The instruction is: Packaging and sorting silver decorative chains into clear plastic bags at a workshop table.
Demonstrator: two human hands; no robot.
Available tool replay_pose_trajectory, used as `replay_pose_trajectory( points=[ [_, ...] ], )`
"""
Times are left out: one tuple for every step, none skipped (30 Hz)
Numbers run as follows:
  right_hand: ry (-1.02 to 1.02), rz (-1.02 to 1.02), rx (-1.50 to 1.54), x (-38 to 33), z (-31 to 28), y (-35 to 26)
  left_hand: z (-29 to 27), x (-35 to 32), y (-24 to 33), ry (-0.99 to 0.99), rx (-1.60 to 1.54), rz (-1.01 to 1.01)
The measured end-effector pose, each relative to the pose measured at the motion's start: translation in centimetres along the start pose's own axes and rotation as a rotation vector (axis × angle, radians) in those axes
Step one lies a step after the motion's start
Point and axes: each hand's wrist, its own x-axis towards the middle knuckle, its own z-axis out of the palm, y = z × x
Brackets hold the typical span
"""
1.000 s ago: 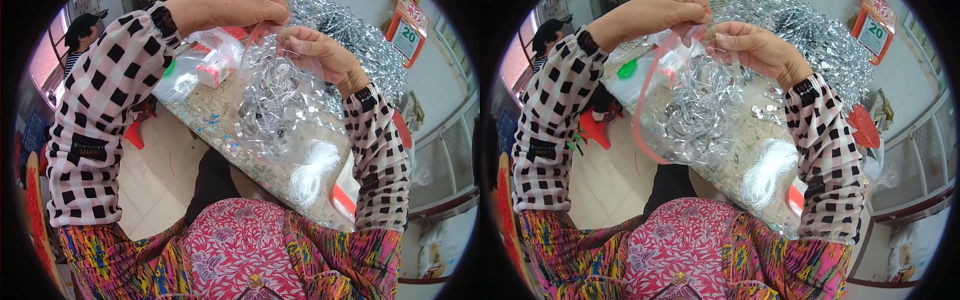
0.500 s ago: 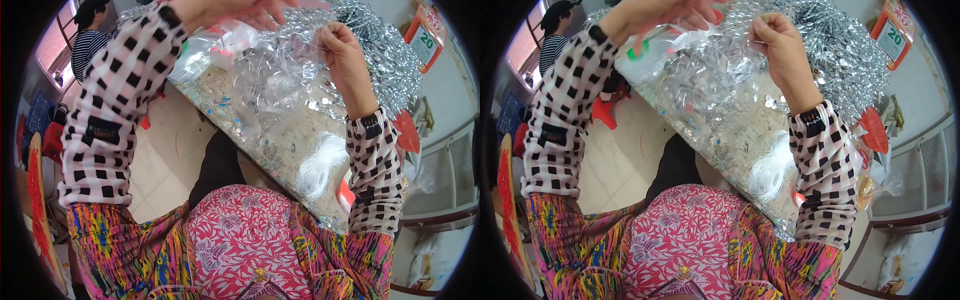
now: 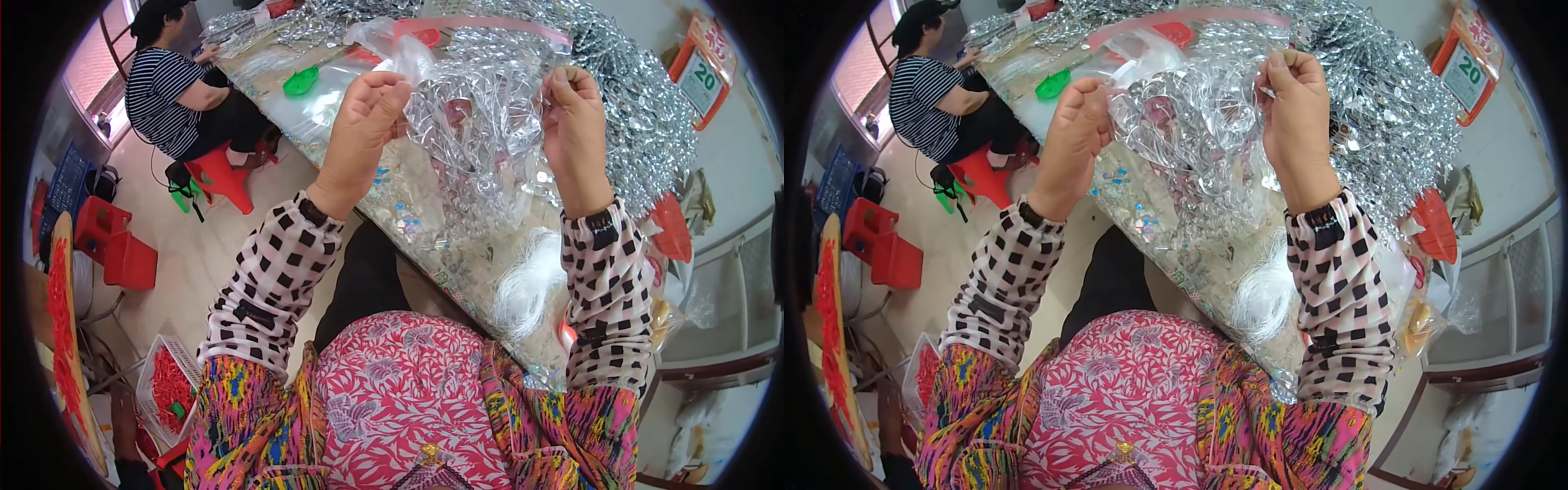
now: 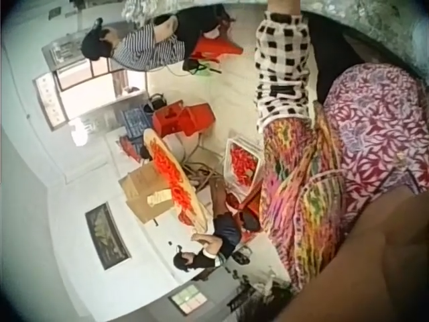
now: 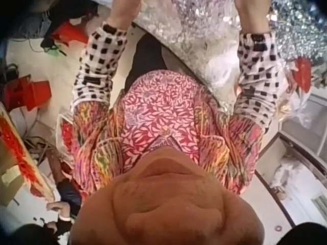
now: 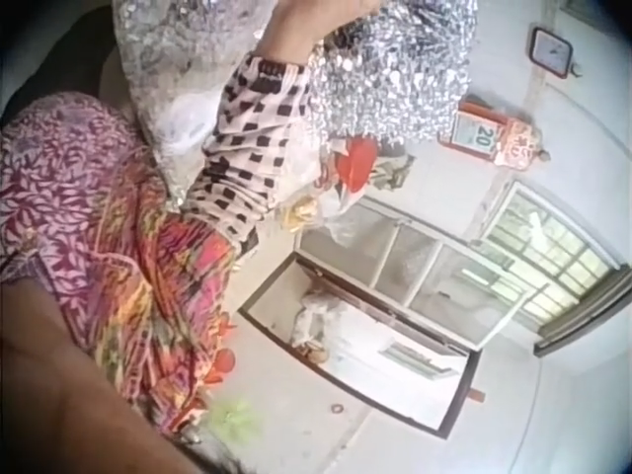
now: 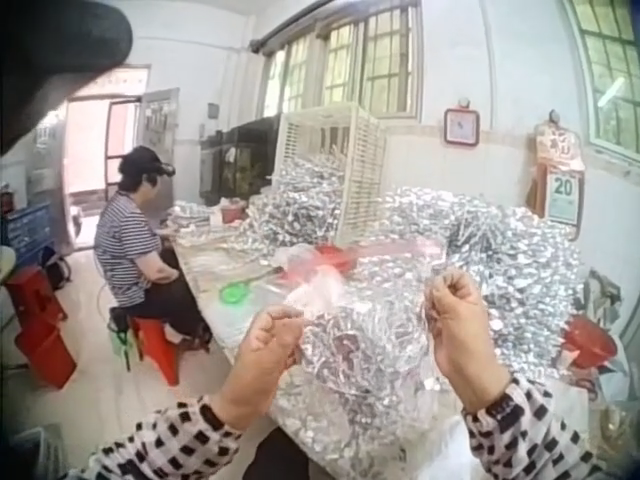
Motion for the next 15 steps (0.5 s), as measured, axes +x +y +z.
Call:
replay_pose_trajectory(
  points=[
    [-0.001,0.003,0.0,-0.2,0.1,0.1,-0.2,0.0,-0.1,0.003,0.0,-0.001],
    [0.005,-0.005,0.001,-0.3,0.1,0.0,0.1,0.1,0.3,-0.002,0.052,0.038],
    [0.012,-0.012,0.003,-0.4,0.1,0.0,0.4,0.2,0.7,-0.007,0.104,0.077],
    [0.014,-0.01,0.0,-0.6,0.0,0.1,0.4,0.3,0.8,-0.008,0.102,0.073],
    [0.009,-0.024,0.008,-0.7,-0.1,0.1,0.5,0.3,0.8,-0.019,0.142,0.091],
    [0.003,-0.038,0.016,-0.8,-0.2,0.1,0.6,0.3,0.9,-0.031,0.183,0.109],
    [0.006,-0.037,0.013,-0.8,-0.4,0.1,0.6,0.4,0.9,-0.032,0.18,0.106],
    [-0.017,-0.04,0.0,-0.8,-0.7,0.1,0.6,0.5,0.9,-0.034,0.214,0.125],
    [-0.04,-0.044,-0.013,-0.8,-0.9,0.0,0.7,0.6,0.9,-0.037,0.247,0.144],
    [-0.036,-0.044,-0.016,-0.8,-1.1,-0.2,0.9,0.6,0.8,-0.039,0.243,0.141],
    [-0.069,-0.048,-0.044,-1.0,-1.2,-0.4,1.0,0.5,0.7,-0.027,0.204,0.139],
    [-0.102,-0.052,-0.071,-1.1,-1.3,-0.6,1.2,0.5,0.5,-0.015,0.164,0.137],
    [-0.09,-0.025,-0.15,-1.2,-1.7,-0.7,1.2,0.5,0.3,-0.019,0.161,0.133],
    [-0.087,-0.027,-0.153,-1.1,-2.3,-1.2,1.3,0.7,0.3,-0.028,0.152,0.136],
    [-0.139,0.01,-0.269,-0.9,-3.0,-1.8,1.4,0.9,0.3,-0.038,0.143,0.14]
  ],
)
